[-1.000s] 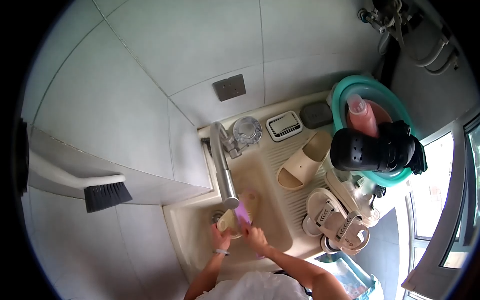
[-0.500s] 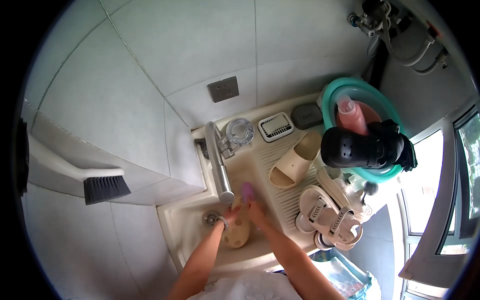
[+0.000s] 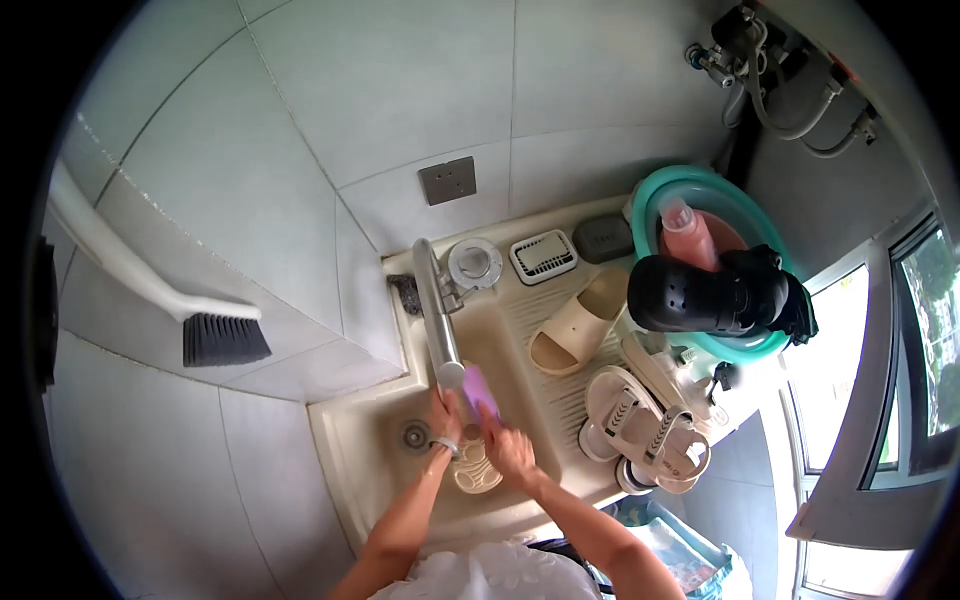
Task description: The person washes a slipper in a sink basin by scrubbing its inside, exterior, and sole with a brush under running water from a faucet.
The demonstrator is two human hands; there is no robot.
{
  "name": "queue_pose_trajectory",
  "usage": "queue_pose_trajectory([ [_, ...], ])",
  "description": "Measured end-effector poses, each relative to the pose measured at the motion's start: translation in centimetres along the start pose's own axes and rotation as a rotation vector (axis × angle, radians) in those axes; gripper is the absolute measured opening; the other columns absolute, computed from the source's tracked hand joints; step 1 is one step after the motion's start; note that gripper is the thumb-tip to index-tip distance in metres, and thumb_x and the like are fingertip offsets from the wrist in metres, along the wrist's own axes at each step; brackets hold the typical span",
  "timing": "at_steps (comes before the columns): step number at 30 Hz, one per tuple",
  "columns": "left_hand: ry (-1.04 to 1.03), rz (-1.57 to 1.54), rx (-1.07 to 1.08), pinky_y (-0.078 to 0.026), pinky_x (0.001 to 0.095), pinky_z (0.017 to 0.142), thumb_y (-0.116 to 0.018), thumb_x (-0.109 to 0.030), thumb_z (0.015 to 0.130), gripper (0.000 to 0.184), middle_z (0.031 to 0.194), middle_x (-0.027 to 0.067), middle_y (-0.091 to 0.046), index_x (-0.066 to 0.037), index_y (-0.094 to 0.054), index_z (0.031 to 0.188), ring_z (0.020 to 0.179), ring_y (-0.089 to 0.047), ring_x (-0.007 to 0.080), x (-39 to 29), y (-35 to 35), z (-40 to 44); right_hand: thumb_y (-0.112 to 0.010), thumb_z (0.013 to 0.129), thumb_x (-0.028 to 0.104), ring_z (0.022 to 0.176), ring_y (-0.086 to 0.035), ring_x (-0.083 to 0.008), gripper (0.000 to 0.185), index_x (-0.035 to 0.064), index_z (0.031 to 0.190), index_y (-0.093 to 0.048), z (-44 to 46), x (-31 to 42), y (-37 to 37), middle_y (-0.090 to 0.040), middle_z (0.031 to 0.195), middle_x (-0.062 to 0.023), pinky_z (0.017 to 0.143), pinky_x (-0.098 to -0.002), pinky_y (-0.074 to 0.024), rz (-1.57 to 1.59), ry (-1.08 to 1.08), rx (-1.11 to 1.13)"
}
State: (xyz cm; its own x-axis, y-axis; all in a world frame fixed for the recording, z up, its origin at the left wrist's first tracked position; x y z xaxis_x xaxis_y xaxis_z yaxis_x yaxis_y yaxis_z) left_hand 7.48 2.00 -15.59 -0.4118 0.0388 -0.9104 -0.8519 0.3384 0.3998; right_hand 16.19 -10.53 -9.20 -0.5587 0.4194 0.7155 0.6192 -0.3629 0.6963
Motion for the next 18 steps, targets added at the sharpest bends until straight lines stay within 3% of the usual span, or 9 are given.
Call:
queue_pose_trajectory([
  [2, -0.004, 0.066, 0.05, -0.045, 0.0524, 0.07, -0.037, -0.042, 0.099, 0.042, 0.097, 0.028, -0.061, -0.003, -0.048, 0.112, 0.089, -0.058, 0.0485, -2.3, 0.5, -1.0, -0.05, 0.092, 0.017, 0.065, -0.059, -0.0454, 0.037, 0.016, 0.129, -0.052, 2.7, -0.9, 0.0, -0.06, 0.071, -0.026, 0.054, -0.0531, -0.0475, 0.003, -0.026, -0.056],
  [3, 0.13, 0.177, 0.092, -0.044, 0.0532, 0.07, -0.036, -0.042, 0.099, 0.043, 0.095, 0.0267, -0.062, -0.004, -0.047, 0.116, 0.088, -0.058, 0.0486, -2.8, 0.8, -1.3, -0.05, 0.092, 0.016, 0.068, -0.059, -0.0453, 0.036, 0.0152, 0.128, -0.053, 3.1, 0.0, 0.8, -0.059, 0.072, -0.0264, 0.054, -0.0517, -0.0477, 0.026, -0.09, -0.057],
  [5, -0.006, 0.109, 0.015, -0.044, 0.0535, 0.068, -0.036, -0.042, 0.099, 0.044, 0.091, 0.0267, -0.063, -0.004, -0.046, 0.118, 0.085, -0.059, 0.0484, -3.6, 1.5, -0.5, -0.051, 0.093, 0.016, 0.073, -0.058, -0.0451, 0.035, 0.0137, 0.127, -0.055, 1.9, 2.2, 2.4, -0.058, 0.073, -0.0271, 0.055, -0.0489, -0.0483, 0.063, -0.14, -0.07],
  [6, -0.129, 0.038, -0.057, -0.044, 0.0539, 0.065, -0.036, -0.042, 0.099, 0.044, 0.086, 0.0266, -0.063, -0.005, -0.045, 0.121, 0.082, -0.059, 0.0482, -4.2, 1.8, -0.2, -0.052, 0.09, 0.008, 0.075, -0.061, -0.0453, 0.035, 0.0092, 0.125, -0.057, 0.1, 2.9, 3.2, -0.06, 0.078, -0.0281, 0.058, -0.0463, -0.0491, 0.121, -0.042, -0.124],
  [7, 0.02, 0.122, -0.049, -0.044, 0.0539, 0.06, -0.036, -0.041, 0.099, 0.045, 0.076, 0.0267, -0.062, -0.005, -0.043, 0.126, 0.075, -0.06, 0.0479, -4.4, 2.4, 0.2, -0.052, 0.089, 0.005, 0.077, -0.062, -0.0447, 0.035, 0.0077, 0.124, -0.058, -1.6, 3.0, 3.0, -0.06, 0.081, -0.0287, 0.06, -0.0454, -0.049, 0.015, 0.228, -0.282],
  [9, -0.009, 0.167, -0.045, -0.044, 0.0537, 0.058, -0.037, -0.041, 0.099, 0.046, 0.075, 0.0267, -0.062, -0.005, -0.042, 0.127, 0.073, -0.06, 0.0476, -5.5, 2.7, 0.0, -0.051, 0.088, 0.002, 0.078, -0.063, -0.0432, 0.036, 0.0064, 0.123, -0.059, -3.2, 2.9, 3.1, -0.06, 0.085, -0.0298, 0.064, -0.0448, -0.0486, -0.025, 0.416, -0.35],
  [11, -0.055, 0.143, -0.064, -0.044, 0.0532, 0.057, -0.038, -0.039, 0.099, 0.046, 0.073, 0.0264, -0.062, -0.005, -0.041, 0.131, 0.071, -0.06, 0.0471, -5.2, 1.9, -0.5, -0.052, 0.089, 0.003, 0.076, -0.062, -0.0432, 0.036, 0.0064, 0.123, -0.059, -2.5, 3.9, 4.5, -0.059, 0.084, -0.0296, 0.064, -0.0452, -0.0485, 0.143, 0.003, -0.054],
  [15, -0.087, 0.11, -0.096, -0.045, 0.0523, 0.064, -0.04, -0.035, 0.099, 0.047, 0.087, 0.0311, -0.061, -0.005, -0.038, 0.135, 0.081, -0.059, 0.0483, -7.1, 1.7, -0.9, -0.051, 0.093, 0.011, 0.074, -0.058, -0.0455, 0.035, 0.0084, 0.128, -0.054, 2.2, 2.6, 3.7, -0.056, 0.079, -0.0298, 0.059, -0.0411, -0.048, 0.158, -0.024, -0.134],
  [18, -0.046, 0.116, 0.007, -0.046, 0.0527, 0.065, -0.04, -0.035, 0.099, 0.048, 0.09, 0.0313, -0.062, -0.005, -0.039, 0.135, 0.082, -0.059, 0.0486, -7.9, 3.2, 0.2, -0.052, 0.091, 0.006, 0.072, -0.064, -0.0398, 0.04, 0.0097, 0.131, -0.052, 0.2, 3.9, 3.8, -0.057, 0.08, -0.0286, 0.06, -0.0401, -0.0484, 0.248, 0.036, -0.138],
])
Point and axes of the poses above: each hand's wrist, its own z-axis towards the middle knuckle, its own y-axis out of the back of the hand, x = y × z, the point moved 3 cm from there along z, towards the middle knuckle
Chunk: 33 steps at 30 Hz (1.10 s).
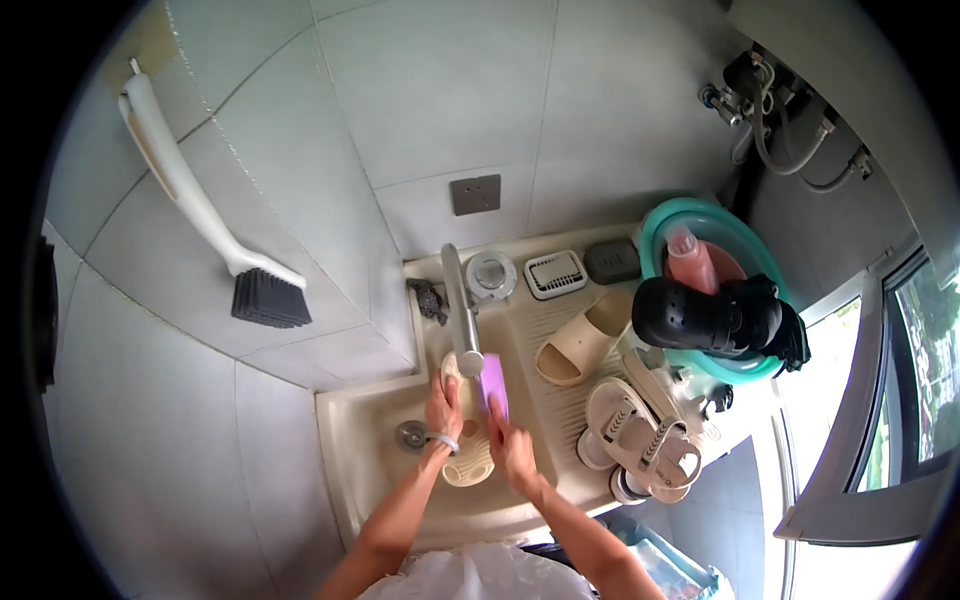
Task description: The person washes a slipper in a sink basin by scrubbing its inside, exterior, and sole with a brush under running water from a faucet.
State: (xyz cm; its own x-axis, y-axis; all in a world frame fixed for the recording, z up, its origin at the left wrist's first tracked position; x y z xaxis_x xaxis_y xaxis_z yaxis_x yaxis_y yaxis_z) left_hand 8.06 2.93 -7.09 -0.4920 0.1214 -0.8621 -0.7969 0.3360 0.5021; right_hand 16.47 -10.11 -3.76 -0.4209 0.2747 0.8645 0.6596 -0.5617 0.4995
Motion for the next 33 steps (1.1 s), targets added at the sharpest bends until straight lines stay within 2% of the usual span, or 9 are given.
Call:
queue_pose_trajectory([
  [3, -0.109, 0.018, -0.137, -0.046, 0.053, 0.063, -0.041, -0.036, 0.099, 0.047, 0.087, 0.0292, -0.063, -0.005, -0.04, 0.134, 0.078, -0.06, 0.0478, 1.1, -0.7, -0.3, -0.053, 0.09, 0.005, 0.068, -0.065, -0.0355, 0.042, 0.0098, 0.132, -0.052, -1.9, 0.4, -0.3, -0.058, 0.078, -0.0271, 0.061, -0.04, -0.0484, -0.261, 0.65, -0.309],
  [5, 0.001, 0.045, -0.093, -0.046, 0.0549, 0.065, -0.04, -0.035, 0.099, 0.047, 0.089, 0.0304, -0.062, -0.005, -0.039, 0.134, 0.083, -0.059, 0.0493, 1.1, -1.4, -0.2, -0.052, 0.091, 0.005, 0.067, -0.065, -0.0358, 0.04, 0.011, 0.131, -0.053, -1.2, -0.5, -0.4, -0.058, 0.078, -0.0278, 0.059, -0.0409, -0.0482, -0.039, 0.128, -0.025],
  [6, 0.008, 0.047, -0.086, -0.046, 0.0549, 0.065, -0.04, -0.035, 0.099, 0.047, 0.089, 0.0304, -0.062, -0.005, -0.039, 0.134, 0.083, -0.059, 0.0493, 0.8, -1.4, -0.4, -0.052, 0.091, 0.007, 0.069, -0.062, -0.0442, 0.037, 0.0101, 0.128, -0.055, 0.0, -1.3, -1.0, -0.059, 0.078, -0.0295, 0.06, -0.0458, -0.0489, -0.075, 0.022, 0.013],
  [12, -0.004, 0.024, -0.032, -0.045, 0.0552, 0.065, -0.04, -0.034, 0.099, 0.047, 0.093, 0.0303, -0.062, -0.006, -0.037, 0.136, 0.084, -0.058, 0.0497, 0.0, -0.5, -0.7, -0.048, 0.096, 0.017, 0.08, -0.059, -0.0457, 0.026, 0.0055, 0.117, -0.059, 4.1, -0.4, -0.9, -0.055, 0.083, -0.0308, 0.056, -0.0399, -0.0473, -0.02, -0.144, -0.012],
  [15, -0.061, 0.049, -0.13, -0.046, 0.0544, 0.065, -0.039, -0.036, 0.099, 0.046, 0.09, 0.0298, -0.062, -0.009, -0.037, 0.136, 0.083, -0.059, 0.0485, 0.7, -0.3, 0.6, -0.052, 0.092, 0.007, 0.079, -0.063, -0.0436, 0.033, 0.0048, 0.125, -0.057, -0.8, 1.4, -1.0, -0.058, 0.085, -0.0315, 0.066, -0.0411, -0.0494, -0.106, 0.23, -0.112],
  [18, 0.05, 0.135, -0.027, -0.046, 0.0545, 0.064, -0.038, -0.038, 0.099, 0.046, 0.091, 0.0299, -0.062, -0.009, -0.038, 0.135, 0.083, -0.06, 0.0483, 0.7, -0.7, 0.6, -0.054, 0.088, 0.003, 0.08, -0.064, -0.0426, 0.038, 0.0055, 0.126, -0.057, -1.3, 1.2, -0.9, -0.06, 0.084, -0.0311, 0.069, -0.0437, -0.05, -0.022, 0.092, -0.018],
  [24, -0.05, -0.007, -0.088, -0.046, 0.0546, 0.068, -0.04, -0.037, 0.099, 0.044, 0.095, 0.0303, -0.061, -0.007, -0.041, 0.131, 0.086, -0.058, 0.0488, -0.8, -0.7, 0.2, -0.051, 0.094, 0.013, 0.066, -0.06, -0.0439, 0.029, 0.0051, 0.121, -0.056, 4.0, -0.4, -1.4, -0.056, 0.071, -0.0294, 0.053, -0.0416, -0.0466, -0.036, -0.08, -0.068],
  [27, -0.04, 0.024, -0.154, -0.048, 0.0537, 0.068, -0.038, -0.04, 0.099, 0.047, 0.093, 0.0289, -0.062, -0.008, -0.044, 0.131, 0.085, -0.059, 0.0482, 0.8, -1.0, 1.4, -0.051, 0.092, 0.006, 0.062, -0.063, -0.0407, 0.041, 0.0076, 0.132, -0.05, 0.4, 1.4, -1.5, -0.054, 0.07, -0.0302, 0.055, -0.0405, -0.0481, -0.016, 0.164, -0.105],
  [33, -0.029, 0.028, -0.031, -0.047, 0.0521, 0.069, -0.045, -0.037, 0.097, 0.048, 0.098, 0.0292, -0.061, -0.003, -0.044, 0.131, 0.088, -0.059, 0.0481, -0.2, -0.7, 0.2, -0.05, 0.093, 0.014, 0.063, -0.063, -0.0386, 0.039, 0.0084, 0.132, -0.051, 4.6, -2.7, -3.6, -0.058, 0.075, -0.0286, 0.057, -0.0423, -0.048, -0.104, -0.001, -0.097],
])
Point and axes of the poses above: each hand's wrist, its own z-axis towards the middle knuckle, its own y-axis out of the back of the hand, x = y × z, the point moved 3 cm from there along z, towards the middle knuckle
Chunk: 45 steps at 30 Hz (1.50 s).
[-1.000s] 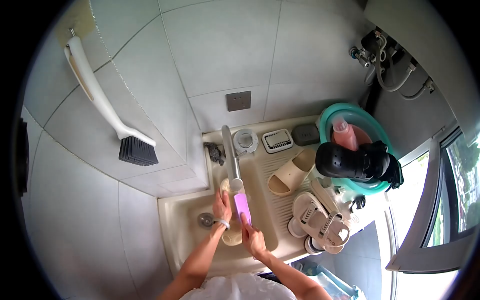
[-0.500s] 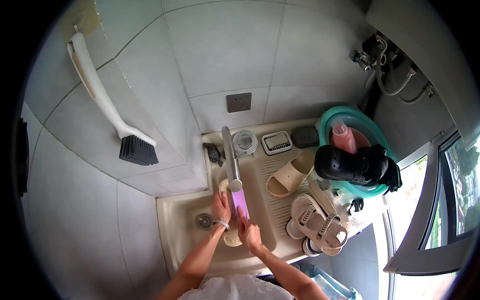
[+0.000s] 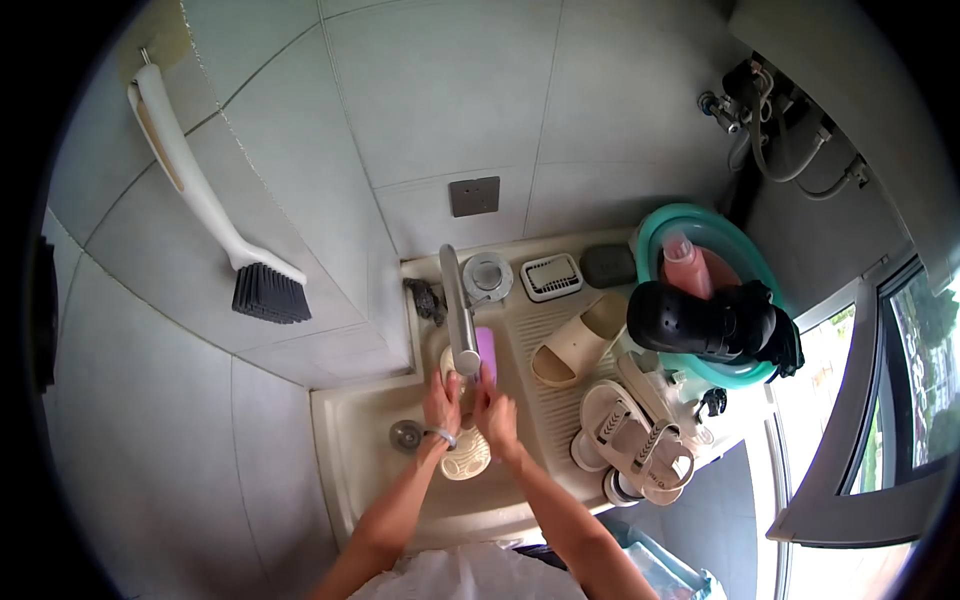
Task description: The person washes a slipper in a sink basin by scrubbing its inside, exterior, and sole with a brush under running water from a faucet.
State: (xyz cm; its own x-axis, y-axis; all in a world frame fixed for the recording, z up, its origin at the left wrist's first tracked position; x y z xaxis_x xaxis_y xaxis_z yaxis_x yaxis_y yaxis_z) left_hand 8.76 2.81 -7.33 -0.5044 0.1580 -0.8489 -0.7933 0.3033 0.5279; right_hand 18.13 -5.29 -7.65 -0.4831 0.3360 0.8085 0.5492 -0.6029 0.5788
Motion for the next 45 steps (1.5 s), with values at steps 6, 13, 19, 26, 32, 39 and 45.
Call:
queue_pose_trajectory([
  [6, -0.076, 0.083, -0.007, -0.047, 0.0462, 0.079, -0.054, -0.034, 0.093, 0.042, 0.107, 0.0227, -0.061, -0.006, -0.05, 0.123, 0.097, -0.058, 0.0417, 1.5, -0.2, 1.0, -0.051, 0.095, 0.019, 0.064, -0.046, -0.0095, 0.032, 0.0053, 0.123, -0.057, 1.2, 1.8, 3.4, -0.05, 0.066, -0.0173, 0.056, -0.0299, -0.042, 0.278, -0.196, 0.075],
  [13, -0.088, -0.185, 0.026, -0.048, 0.0436, 0.074, -0.054, -0.018, 0.09, 0.025, 0.099, 0.0206, -0.063, -0.004, -0.055, 0.111, 0.089, -0.06, 0.0402, 1.7, -1.1, 0.9, -0.055, 0.093, 0.013, 0.064, -0.054, -0.0462, 0.033, 0.0086, 0.125, -0.057, -1.5, 2.5, 1.2, -0.05, 0.071, -0.0285, 0.057, -0.0343, -0.0458, 0.145, 0.05, 0.076],
  [19, -0.207, -0.123, -0.078, -0.047, 0.0423, 0.073, -0.059, -0.03, 0.092, 0.043, 0.099, 0.0207, -0.059, 0.001, -0.046, 0.119, 0.089, -0.06, 0.0374, 0.0, 0.9, -0.8, -0.051, 0.095, 0.022, 0.068, -0.044, -0.0158, 0.037, 0.0061, 0.128, -0.052, 2.4, -0.8, 2.6, -0.051, 0.071, -0.0126, 0.059, -0.0303, -0.0424, 0.24, -0.2, 0.079],
  [26, -0.291, -0.242, 0.202, -0.045, 0.0349, 0.086, -0.062, 0.005, 0.071, 0.05, 0.104, 0.0143, -0.057, -0.003, -0.045, 0.117, 0.103, -0.057, 0.0285, 4.5, 0.0, -3.4, -0.051, 0.097, 0.03, 0.051, -0.039, -0.0068, 0.042, 0.0133, 0.135, -0.052, -2.9, -3.4, 2.3, -0.042, 0.061, 0.0033, 0.044, -0.0236, -0.0327, 0.496, -0.293, 0.126],
  [32, 0.532, -1.373, 0.557, -0.046, 0.0331, 0.089, -0.053, -0.021, 0.093, 0.025, 0.11, 0.0074, -0.059, -0.009, -0.055, 0.115, 0.105, -0.056, 0.02, 16.7, -6.5, -4.9, -0.052, 0.096, 0.031, 0.044, -0.042, -0.0096, 0.032, 0.0098, 0.116, -0.062, -6.5, -8.3, -1.0, -0.046, 0.056, -0.0004, 0.036, -0.0284, -0.0312, 0.505, -0.573, 0.196],
  [39, 0.629, -1.441, 0.661, -0.05, 0.0361, 0.086, -0.045, -0.056, 0.093, 0.057, 0.107, 0.0096, -0.062, -0.008, -0.053, 0.123, 0.097, -0.06, 0.0218, 13.9, -6.6, -2.7, -0.051, 0.095, 0.026, 0.052, -0.046, -0.0134, 0.041, 0.0133, 0.135, -0.05, -9.6, -3.5, -0.7, -0.049, 0.06, -0.006, 0.052, -0.0321, -0.0445, 0.295, -0.182, 0.321],
  [45, 0.739, -1.573, 0.814, -0.051, 0.0378, 0.09, -0.037, -0.045, 0.099, 0.05, 0.113, 0.011, -0.063, -0.007, -0.05, 0.129, 0.099, -0.063, 0.0238, 7.2, -3.4, -5.1, -0.049, 0.094, 0.022, 0.074, -0.064, -0.0413, 0.035, 0.017, 0.128, -0.054, -5.9, -1.8, 0.6, -0.061, 0.076, -0.0265, 0.059, -0.0459, -0.0497, 0.094, -0.168, 0.28],
])
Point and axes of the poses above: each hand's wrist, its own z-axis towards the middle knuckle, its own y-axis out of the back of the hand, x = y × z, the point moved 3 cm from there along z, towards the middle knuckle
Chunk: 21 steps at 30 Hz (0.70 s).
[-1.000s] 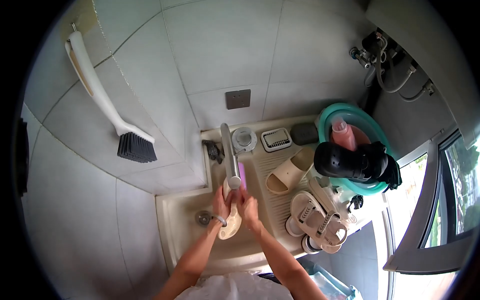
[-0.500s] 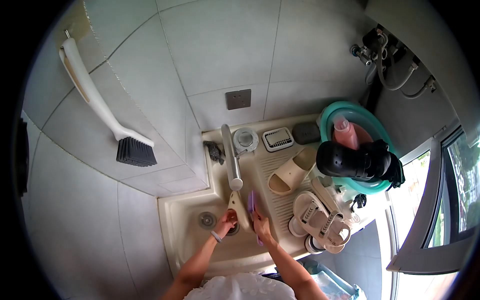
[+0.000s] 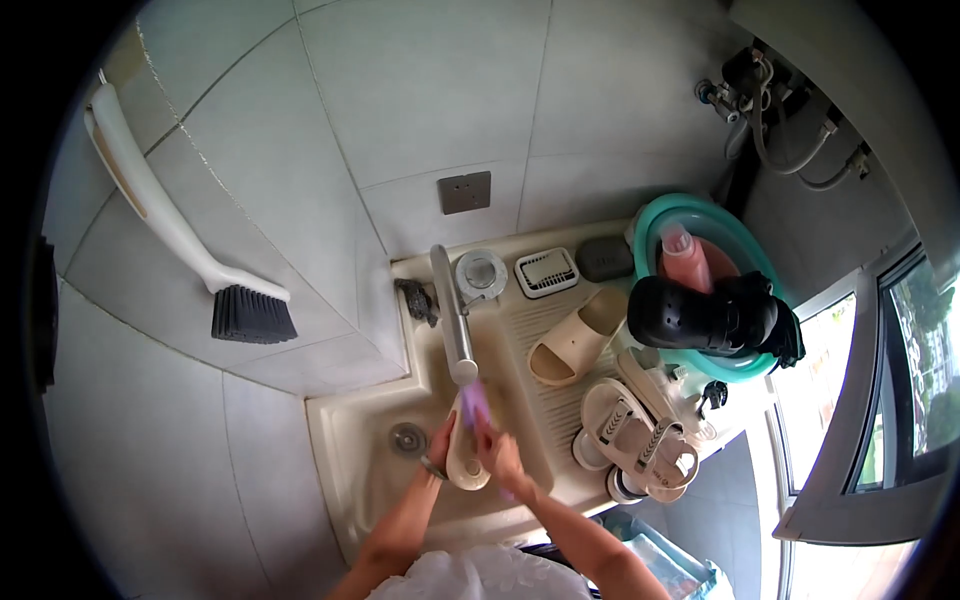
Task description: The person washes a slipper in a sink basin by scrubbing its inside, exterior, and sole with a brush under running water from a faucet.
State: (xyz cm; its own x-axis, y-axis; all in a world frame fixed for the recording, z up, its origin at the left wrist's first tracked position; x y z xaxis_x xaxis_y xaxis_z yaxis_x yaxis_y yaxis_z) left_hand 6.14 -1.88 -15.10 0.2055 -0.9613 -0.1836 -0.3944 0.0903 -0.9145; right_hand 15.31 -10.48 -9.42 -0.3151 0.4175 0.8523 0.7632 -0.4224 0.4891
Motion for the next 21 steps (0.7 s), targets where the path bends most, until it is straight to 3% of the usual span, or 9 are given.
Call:
queue_pose_trajectory([
  [3, -0.043, 0.018, -0.033, -0.05, 0.038, 0.092, -0.038, -0.044, 0.099, 0.051, 0.117, 0.0115, -0.062, -0.006, -0.048, 0.131, 0.103, -0.062, 0.0238, 0.8, 0.3, -0.8, -0.052, 0.093, 0.024, 0.069, -0.063, -0.0418, 0.033, 0.0172, 0.124, -0.057, 3.7, -0.5, 0.9, -0.059, 0.072, -0.0263, 0.051, -0.0439, -0.0467, 0.049, -0.089, -0.07],
  [5, -0.058, -0.013, 0.03, -0.05, 0.0373, 0.091, -0.039, -0.045, 0.098, 0.053, 0.115, 0.0123, -0.062, -0.005, -0.047, 0.132, 0.102, -0.062, 0.0246, -0.9, 0.2, -1.2, -0.052, 0.093, 0.024, 0.065, -0.065, -0.0398, 0.037, 0.0194, 0.13, -0.053, 1.3, 0.9, 0.4, -0.057, 0.069, -0.0269, 0.049, -0.041, -0.0452, -0.001, 0.028, -0.041],
  [6, -0.107, 0.032, -0.058, -0.052, 0.0368, 0.088, -0.04, -0.047, 0.098, 0.055, 0.115, 0.0126, -0.062, -0.004, -0.045, 0.132, 0.101, -0.062, 0.0246, -1.8, 0.1, -1.2, -0.052, 0.093, 0.024, 0.068, -0.065, -0.0405, 0.037, 0.0193, 0.13, -0.053, -0.6, 2.9, 0.2, -0.058, 0.07, -0.0275, 0.051, -0.0415, -0.0465, 0.039, 0.072, -0.045],
  [8, -0.076, 0.055, 0.001, -0.049, 0.0415, 0.094, -0.032, -0.047, 0.1, 0.056, 0.121, 0.0136, -0.059, -0.005, -0.043, 0.135, 0.106, -0.06, 0.0286, -2.1, 3.0, -0.8, -0.052, 0.093, 0.025, 0.073, -0.064, -0.0417, 0.037, 0.019, 0.129, -0.054, -2.9, 5.7, 0.0, -0.058, 0.071, -0.0284, 0.054, -0.0431, -0.049, 0.158, 0.141, -0.075],
  [10, -0.106, 0.11, -0.147, -0.05, 0.0408, 0.092, -0.034, -0.046, 0.1, 0.054, 0.12, 0.0133, -0.059, -0.005, -0.045, 0.133, 0.106, -0.061, 0.0272, -1.7, 2.5, -1.2, -0.05, 0.095, 0.019, 0.064, -0.064, -0.0154, 0.031, 0.0082, 0.123, -0.058, 0.9, 2.8, -0.5, -0.056, 0.068, -0.0246, 0.057, -0.0374, -0.0478, -0.023, 0.017, -0.007],
  [12, -0.077, 0.191, -0.105, -0.049, 0.0386, 0.093, -0.038, -0.042, 0.099, 0.051, 0.119, 0.0123, -0.061, -0.004, -0.046, 0.132, 0.105, -0.061, 0.0243, -1.1, 0.8, -2.2, -0.05, 0.095, 0.021, 0.06, -0.06, -0.0157, 0.023, 0.0026, 0.103, -0.06, 3.7, 2.2, 0.4, -0.059, 0.067, -0.0225, 0.055, -0.0369, -0.0467, 0.007, -0.081, -0.039],
  [13, -0.089, 0.166, -0.119, -0.051, 0.0359, 0.086, -0.042, -0.042, 0.098, 0.049, 0.111, 0.0105, -0.063, -0.004, -0.049, 0.128, 0.097, -0.063, 0.0219, -1.0, -0.9, -2.8, -0.049, 0.095, 0.022, 0.058, -0.058, -0.0159, 0.025, -0.0002, 0.093, -0.062, 5.0, 2.3, 0.9, -0.06, 0.067, -0.0215, 0.055, -0.0366, -0.0462, 0.023, -0.129, -0.057],
  [17, -0.125, 0.157, -0.215, -0.054, 0.0322, 0.075, -0.048, -0.042, 0.096, 0.044, 0.102, 0.0086, -0.067, -0.005, -0.056, 0.118, 0.084, -0.066, 0.0188, -2.4, 0.4, -2.7, -0.055, 0.093, 0.019, 0.063, -0.06, -0.0147, 0.022, 0.0012, 0.101, -0.063, 0.5, 5.5, 0.4, -0.058, 0.07, -0.0226, 0.058, -0.0358, -0.0467, 0.103, 0.13, -0.175],
  [21, 0.001, 0.241, -0.175, -0.054, 0.0337, 0.078, -0.048, -0.042, 0.097, 0.047, 0.105, 0.0096, -0.066, -0.003, -0.054, 0.122, 0.089, -0.066, 0.0199, -1.2, -0.3, -3.5, -0.05, 0.096, 0.03, 0.06, -0.059, -0.0129, 0.033, -0.0014, 0.096, -0.062, 5.2, 3.2, 1.3, -0.057, 0.064, -0.0218, 0.054, -0.0369, -0.0454, 0.072, -0.017, -0.161],
])
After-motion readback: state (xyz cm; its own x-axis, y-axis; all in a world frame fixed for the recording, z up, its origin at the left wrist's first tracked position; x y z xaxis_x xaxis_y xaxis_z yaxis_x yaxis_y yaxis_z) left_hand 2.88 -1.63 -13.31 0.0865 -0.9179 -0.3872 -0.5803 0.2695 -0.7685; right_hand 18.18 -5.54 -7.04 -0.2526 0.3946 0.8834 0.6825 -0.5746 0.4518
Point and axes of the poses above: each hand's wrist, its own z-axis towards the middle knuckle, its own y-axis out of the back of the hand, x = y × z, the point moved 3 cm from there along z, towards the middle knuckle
